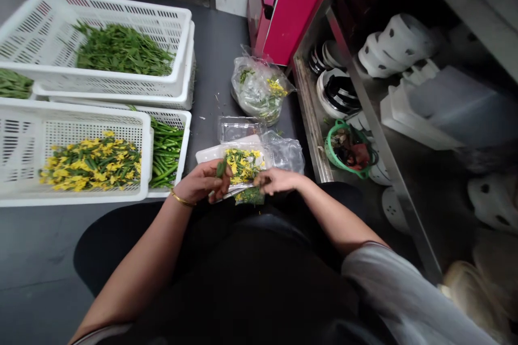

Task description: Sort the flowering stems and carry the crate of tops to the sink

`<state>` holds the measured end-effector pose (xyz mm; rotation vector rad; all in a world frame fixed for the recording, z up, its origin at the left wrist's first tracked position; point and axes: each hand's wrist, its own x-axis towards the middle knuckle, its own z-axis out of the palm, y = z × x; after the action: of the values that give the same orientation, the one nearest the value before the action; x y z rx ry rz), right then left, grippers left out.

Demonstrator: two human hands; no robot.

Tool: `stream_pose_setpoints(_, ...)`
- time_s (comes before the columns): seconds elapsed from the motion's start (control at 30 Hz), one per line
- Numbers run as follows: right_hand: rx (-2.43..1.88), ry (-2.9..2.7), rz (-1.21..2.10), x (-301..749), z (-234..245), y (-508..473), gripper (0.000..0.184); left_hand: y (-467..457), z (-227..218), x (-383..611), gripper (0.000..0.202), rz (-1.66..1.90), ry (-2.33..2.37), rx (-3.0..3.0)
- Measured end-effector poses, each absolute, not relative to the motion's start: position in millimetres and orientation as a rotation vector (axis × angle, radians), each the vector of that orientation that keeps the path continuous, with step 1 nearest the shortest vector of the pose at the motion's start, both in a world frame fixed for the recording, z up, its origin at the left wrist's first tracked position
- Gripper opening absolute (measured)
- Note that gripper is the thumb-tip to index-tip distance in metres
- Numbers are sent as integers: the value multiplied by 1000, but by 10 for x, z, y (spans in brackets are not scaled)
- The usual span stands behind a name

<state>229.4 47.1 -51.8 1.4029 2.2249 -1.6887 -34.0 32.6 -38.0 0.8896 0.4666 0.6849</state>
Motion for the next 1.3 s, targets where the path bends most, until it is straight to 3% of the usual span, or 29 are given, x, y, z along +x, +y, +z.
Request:
stream_pose_setpoints(0.13, 1948, 2419, -1012, 1846, -755, 1093, 24, 487, -441, -388, 30, 839, 558, 841)
stream_pose_setpoints(0.2, 1965, 2292, -815, 1602, -940, 1315, 27, 547, -522, -355, 33, 909, 632, 796)
stream_pose_setpoints(0.33, 1925, 2226, -697, 1507, -1165, 1457, 23, 623, -709, -272, 31, 932, 846, 739)
stream_pose_setpoints(0.47, 1976, 2355, -730, 1744, -1076, 1373, 20, 640, -807, -189, 34, 901, 1037, 708)
stream_pose_setpoints(0.67, 1935, 2240, -632, 1469, -1037, 1336, 32, 609, -811, -58, 35, 908, 1017, 684)
stream_pose_setpoints(0.77, 1899, 2134, -694, 1347, -1090, 1373, 31, 614, -875, -47, 34, 919, 1090, 705)
stream_pose_setpoints(0.87, 1984, 2144, -854, 1481, -1064, 1327, 16, 632, -976, -54, 31, 930, 1229, 773)
stream_pose_setpoints(1.03, 2028, 2057, -1820, 1732, -872, 1005, 16, 615, -1014, 30, 33, 817, 1219, 908)
stream_pose_setpoints(1.1, 1981, 2106, -2058, 1731, -781, 865, 15, 594, -974, 74, 33, 769, 1116, 908)
stream_pose_setpoints(1.23, 2112, 2437, -1840, 1722, -604, 714, 13, 556, -878, 89, 29, 766, 1079, 994)
stream_pose_setpoints(1.3, 2100, 2325, -1969, 1755, -552, 686, 15, 533, -834, 72, 26, 750, 1058, 1097)
